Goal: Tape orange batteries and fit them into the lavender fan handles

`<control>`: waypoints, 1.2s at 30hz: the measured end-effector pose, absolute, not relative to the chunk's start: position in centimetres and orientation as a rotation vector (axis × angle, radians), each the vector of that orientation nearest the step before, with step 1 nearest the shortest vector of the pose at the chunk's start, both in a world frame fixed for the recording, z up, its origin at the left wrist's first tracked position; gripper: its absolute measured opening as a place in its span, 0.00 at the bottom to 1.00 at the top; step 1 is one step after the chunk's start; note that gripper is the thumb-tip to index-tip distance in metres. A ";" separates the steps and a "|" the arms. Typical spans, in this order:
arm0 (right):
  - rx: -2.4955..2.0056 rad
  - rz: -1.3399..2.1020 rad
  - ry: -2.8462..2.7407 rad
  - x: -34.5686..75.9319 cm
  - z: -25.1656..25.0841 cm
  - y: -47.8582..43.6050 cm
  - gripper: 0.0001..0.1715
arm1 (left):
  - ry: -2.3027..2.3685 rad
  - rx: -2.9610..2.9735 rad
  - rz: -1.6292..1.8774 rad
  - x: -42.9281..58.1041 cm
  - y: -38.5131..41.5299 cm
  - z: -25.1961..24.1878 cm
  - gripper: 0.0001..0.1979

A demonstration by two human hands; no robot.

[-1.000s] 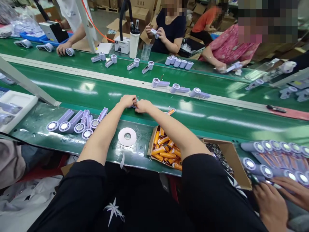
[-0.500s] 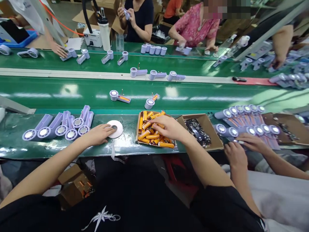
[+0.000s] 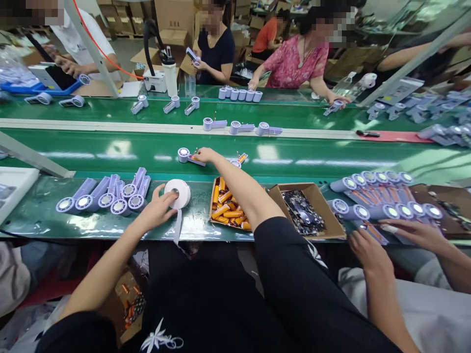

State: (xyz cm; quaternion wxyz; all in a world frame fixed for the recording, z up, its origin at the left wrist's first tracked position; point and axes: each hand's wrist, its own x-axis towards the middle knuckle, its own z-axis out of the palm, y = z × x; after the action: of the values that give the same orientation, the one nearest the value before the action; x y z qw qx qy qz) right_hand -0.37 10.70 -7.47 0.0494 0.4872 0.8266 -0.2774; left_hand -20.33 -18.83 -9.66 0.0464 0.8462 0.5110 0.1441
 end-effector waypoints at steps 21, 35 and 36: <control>2.020 -1.350 2.200 -0.7 -14.2 12.0 0.12 | 1.882 2.365 0.698 -19.6 -20.8 -15.8 0.20; 1.624 -0.991 2.589 7.7 -3.0 9.0 0.18 | 1.852 2.722 1.102 -20.3 -21.0 -6.8 0.16; 1.510 -0.863 2.583 9.0 -2.2 7.8 0.16 | 1.814 2.769 1.132 -20.3 -21.1 -5.4 0.17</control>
State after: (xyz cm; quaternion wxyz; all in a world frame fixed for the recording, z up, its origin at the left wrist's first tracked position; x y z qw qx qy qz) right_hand 9.01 7.77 -2.23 0.0140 0.4848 0.8295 -0.2771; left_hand -20.28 -21.09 -5.36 -0.1777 0.7790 0.5102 0.3184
